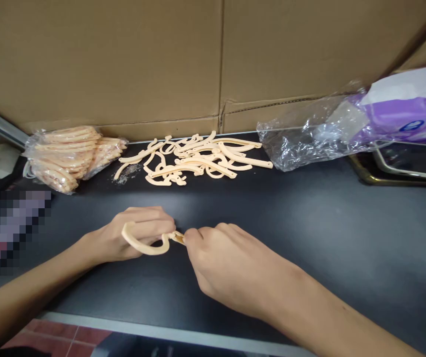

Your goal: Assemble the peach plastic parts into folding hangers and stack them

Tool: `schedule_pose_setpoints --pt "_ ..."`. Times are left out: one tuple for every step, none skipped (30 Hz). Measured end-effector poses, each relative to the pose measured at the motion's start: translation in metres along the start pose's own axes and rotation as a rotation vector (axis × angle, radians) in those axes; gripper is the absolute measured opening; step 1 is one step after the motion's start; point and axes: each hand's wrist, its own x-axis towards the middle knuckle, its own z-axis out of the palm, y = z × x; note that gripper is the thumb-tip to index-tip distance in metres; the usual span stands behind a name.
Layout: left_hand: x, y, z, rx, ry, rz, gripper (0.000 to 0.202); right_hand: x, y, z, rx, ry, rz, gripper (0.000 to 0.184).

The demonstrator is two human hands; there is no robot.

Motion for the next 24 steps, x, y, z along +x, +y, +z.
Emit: schedule_pose_setpoints --pt "0.0 0.0 0.001 -0.011 0.014 -0.001 0.02 0.001 0.0 -0.001 0.024 -0.025 0.007 0.022" --pt "0.0 0.0 0.002 -0.029 0.026 -0.011 0.02 0.001 0.0 -0.002 0.052 -0.049 0.018 0.021" --pt "0.0 0.001 0.003 -0.049 0.034 -0.025 0.021 0.002 0.001 -0.003 0.08 -0.069 0.037 0.021" --pt "0.001 0.001 0.004 -0.069 0.039 -0.038 0.022 0.003 0.001 -0.003 0.108 -0.084 0.059 0.021" --pt "0.002 0.001 0.004 -0.089 0.04 -0.047 0.023 0.004 0.002 -0.003 0.137 -0.093 0.079 0.021" --pt "0.003 0.002 0.005 -0.107 0.04 -0.053 0.023 0.005 0.002 -0.003 0.162 -0.096 0.096 0.022" --pt "0.004 0.002 0.005 -0.123 0.041 -0.055 0.023 0.006 0.003 -0.003 0.18 -0.097 0.109 0.023" --pt "0.005 0.002 0.004 -0.13 0.039 -0.059 0.023 0.007 0.004 -0.003 0.188 -0.099 0.119 0.023" --pt "0.006 0.003 0.004 -0.129 0.036 -0.065 0.022 0.008 0.005 -0.003 0.19 -0.103 0.124 0.023" --pt "0.007 0.003 0.004 -0.12 0.022 -0.077 0.022 0.009 0.006 -0.004 0.183 -0.115 0.131 0.023" --pt "0.007 0.003 0.003 -0.105 0.0 -0.095 0.021 0.009 0.006 -0.004 0.17 -0.135 0.145 0.022" --pt "0.007 0.003 0.003 -0.085 -0.026 -0.113 0.02 0.01 0.007 -0.004 0.154 -0.162 0.161 0.021" --pt "0.007 0.004 0.002 -0.065 -0.056 -0.128 0.02 0.011 0.007 -0.004 0.136 -0.185 0.174 0.021" --pt "0.007 0.004 0.002 -0.046 -0.083 -0.139 0.019 0.011 0.008 -0.005 0.12 -0.201 0.182 0.02" --pt "0.007 0.004 0.002 -0.028 -0.1 -0.144 0.02 0.011 0.008 -0.004 0.104 -0.207 0.183 0.019" --pt "0.007 0.004 0.002 -0.011 -0.108 -0.142 0.02 0.011 0.008 -0.004 0.089 -0.201 0.178 0.019" --pt "0.006 0.004 0.003 0.006 -0.106 -0.138 0.02 0.01 0.007 -0.003 0.074 -0.187 0.169 0.019" --pt "0.006 0.003 0.004 0.021 -0.095 -0.13 0.02 0.009 0.007 -0.003 0.06 -0.166 0.154 0.019" --pt "0.005 0.003 0.005 0.032 -0.079 -0.12 0.02 0.009 0.007 -0.002 0.045 -0.138 0.135 0.02" --pt "0.004 0.002 0.007 0.037 -0.059 -0.109 0.019 0.008 0.007 -0.001 0.035 -0.106 0.112 0.021" --pt "0.004 0.001 0.008 0.038 -0.041 -0.097 0.019 0.007 0.006 0.0 0.028 -0.074 0.092 0.022" --pt "0.003 0.0 0.009 0.036 -0.025 -0.084 0.019 0.007 0.006 0.0 0.027 -0.049 0.073 0.023" --pt "0.003 0.0 0.011 0.034 -0.014 -0.073 0.02 0.007 0.006 0.0 0.029 -0.037 0.059 0.024" --pt "0.003 -0.001 0.012 0.032 -0.008 -0.063 0.02 0.007 0.006 0.0 0.034 -0.036 0.051 0.025"
